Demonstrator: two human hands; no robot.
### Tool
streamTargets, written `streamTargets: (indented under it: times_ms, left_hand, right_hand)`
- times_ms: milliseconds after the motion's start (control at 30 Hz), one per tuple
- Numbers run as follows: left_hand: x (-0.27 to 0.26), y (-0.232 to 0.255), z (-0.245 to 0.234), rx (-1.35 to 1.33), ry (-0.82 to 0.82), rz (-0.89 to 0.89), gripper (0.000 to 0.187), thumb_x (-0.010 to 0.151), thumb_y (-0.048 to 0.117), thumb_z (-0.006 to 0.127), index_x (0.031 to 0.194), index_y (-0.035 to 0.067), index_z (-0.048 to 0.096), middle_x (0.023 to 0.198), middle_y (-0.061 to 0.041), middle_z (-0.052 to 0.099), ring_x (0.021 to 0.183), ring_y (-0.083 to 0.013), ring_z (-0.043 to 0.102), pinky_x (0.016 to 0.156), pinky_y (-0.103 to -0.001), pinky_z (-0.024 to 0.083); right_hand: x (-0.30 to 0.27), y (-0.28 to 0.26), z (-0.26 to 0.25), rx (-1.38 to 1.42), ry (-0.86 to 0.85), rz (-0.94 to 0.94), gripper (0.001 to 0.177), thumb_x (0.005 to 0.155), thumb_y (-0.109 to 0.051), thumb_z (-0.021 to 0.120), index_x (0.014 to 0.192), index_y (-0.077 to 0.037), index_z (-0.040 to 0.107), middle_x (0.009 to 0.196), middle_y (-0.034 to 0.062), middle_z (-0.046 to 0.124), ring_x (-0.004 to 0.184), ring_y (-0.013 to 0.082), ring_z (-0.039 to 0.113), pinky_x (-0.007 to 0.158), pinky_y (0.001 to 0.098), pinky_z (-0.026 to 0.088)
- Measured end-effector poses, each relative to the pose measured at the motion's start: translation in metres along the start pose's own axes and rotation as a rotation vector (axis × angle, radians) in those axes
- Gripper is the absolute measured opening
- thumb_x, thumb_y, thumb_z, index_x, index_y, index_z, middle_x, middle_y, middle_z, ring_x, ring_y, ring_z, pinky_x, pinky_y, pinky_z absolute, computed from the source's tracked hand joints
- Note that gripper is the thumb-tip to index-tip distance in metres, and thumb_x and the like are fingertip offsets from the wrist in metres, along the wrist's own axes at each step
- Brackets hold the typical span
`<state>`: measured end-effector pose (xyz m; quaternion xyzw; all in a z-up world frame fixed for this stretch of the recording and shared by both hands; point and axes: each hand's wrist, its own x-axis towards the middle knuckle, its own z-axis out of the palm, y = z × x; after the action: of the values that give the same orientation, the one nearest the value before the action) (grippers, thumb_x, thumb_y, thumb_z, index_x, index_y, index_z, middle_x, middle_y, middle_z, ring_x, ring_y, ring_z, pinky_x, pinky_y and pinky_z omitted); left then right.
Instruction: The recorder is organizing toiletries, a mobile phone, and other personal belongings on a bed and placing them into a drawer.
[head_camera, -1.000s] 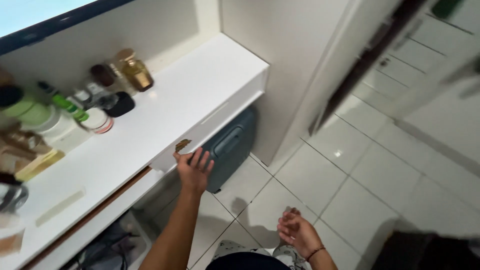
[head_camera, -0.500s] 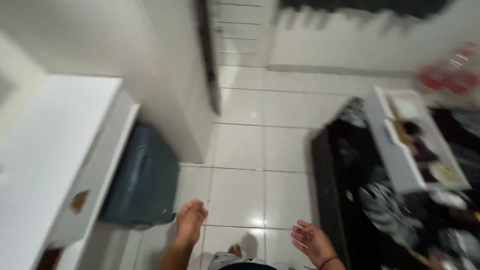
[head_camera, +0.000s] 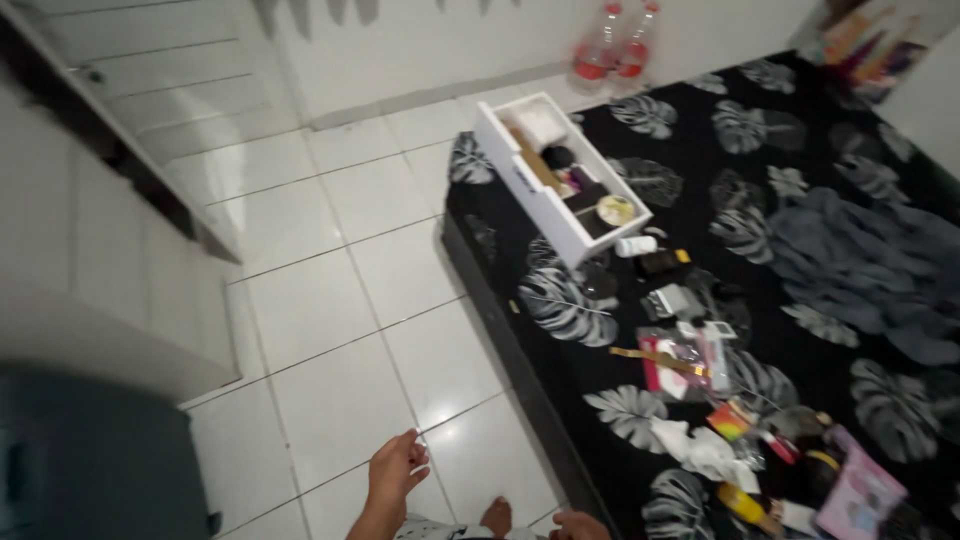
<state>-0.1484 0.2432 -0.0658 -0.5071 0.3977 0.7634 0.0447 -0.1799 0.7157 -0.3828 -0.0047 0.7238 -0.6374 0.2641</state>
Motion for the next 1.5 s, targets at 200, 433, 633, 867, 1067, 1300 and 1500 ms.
streamTargets:
  times_ms: [200,433,633,867,1067,1300,1500]
  left_hand:
    - [0.005,-0.048,0.029,-0.006,-0.040,0.015,0.013,0.088,0.007,0.066,0.100,0.003,0.069,0.087,-0.010,0.067,0.075,-0.0181,0.065,0.069,-0.031,0.060]
    - [0.046,-0.044,0.033,0.255,0.026,0.303,0.052,0.101,0.029,0.075,0.079,-0.017,0.064,0.065,-0.012,0.052,0.044,-0.0201,0.041,0.042,-0.034,0.040]
    - [0.115,0.020,0.043,-0.005,0.035,0.164,0.059,0.110,0.048,0.055,0.066,0.009,0.051,0.057,0.003,0.040,0.045,-0.0089,0.036,0.042,-0.028,0.030]
    - [0.173,0.174,0.085,0.234,-0.121,0.035,0.053,0.104,0.051,0.045,0.069,0.011,0.049,0.049,0.003,0.027,0.041,-0.0134,0.022,0.041,-0.033,0.013]
    - [0.222,0.298,0.125,0.555,-0.275,0.323,0.034,0.100,0.032,0.054,0.085,0.004,0.067,0.064,0.002,0.042,0.059,-0.0099,0.036,0.053,-0.027,0.029]
    - [0.244,0.365,0.203,0.801,-0.345,0.302,0.019,0.094,0.019,0.061,0.098,0.007,0.074,0.075,-0.001,0.059,0.068,-0.0111,0.051,0.062,-0.027,0.040]
    - [0.252,0.389,0.272,0.972,-0.508,0.355,0.019,0.090,0.015,0.067,0.105,0.006,0.074,0.080,-0.007,0.072,0.073,-0.0133,0.061,0.068,-0.027,0.048]
  right_hand:
    - [-0.023,-0.043,-0.036,0.156,0.245,0.478,0.023,0.085,-0.003,0.065,0.105,0.004,0.074,0.073,0.0206,0.073,0.062,0.0292,0.073,0.062,0.0404,0.061]
    - [0.002,-0.107,-0.024,0.332,0.342,0.511,0.027,0.084,-0.002,0.060,0.108,0.007,0.070,0.072,0.0217,0.069,0.056,0.0342,0.067,0.055,0.0460,0.055]
    - [0.043,-0.245,0.036,0.250,0.284,0.750,0.034,0.088,-0.010,0.059,0.121,-0.005,0.068,0.088,0.0094,0.070,0.072,0.0227,0.067,0.064,0.0379,0.053]
    - [0.131,-0.319,0.099,0.274,0.361,0.728,0.031,0.095,-0.018,0.058,0.123,-0.009,0.067,0.094,0.0061,0.071,0.081,0.0195,0.068,0.069,0.0360,0.055]
    - [0.176,-0.369,0.134,0.362,0.493,0.711,0.033,0.094,-0.014,0.058,0.124,-0.007,0.069,0.097,0.0073,0.074,0.084,0.0197,0.069,0.073,0.0359,0.056]
    - [0.220,-0.374,0.156,0.405,0.476,0.606,0.034,0.093,-0.016,0.057,0.124,-0.006,0.068,0.098,0.0100,0.075,0.084,0.0193,0.069,0.073,0.0362,0.056]
    - [0.295,-0.399,0.146,0.412,0.483,0.616,0.034,0.092,-0.013,0.058,0.123,-0.006,0.068,0.102,0.0095,0.076,0.085,0.0189,0.070,0.074,0.0350,0.057]
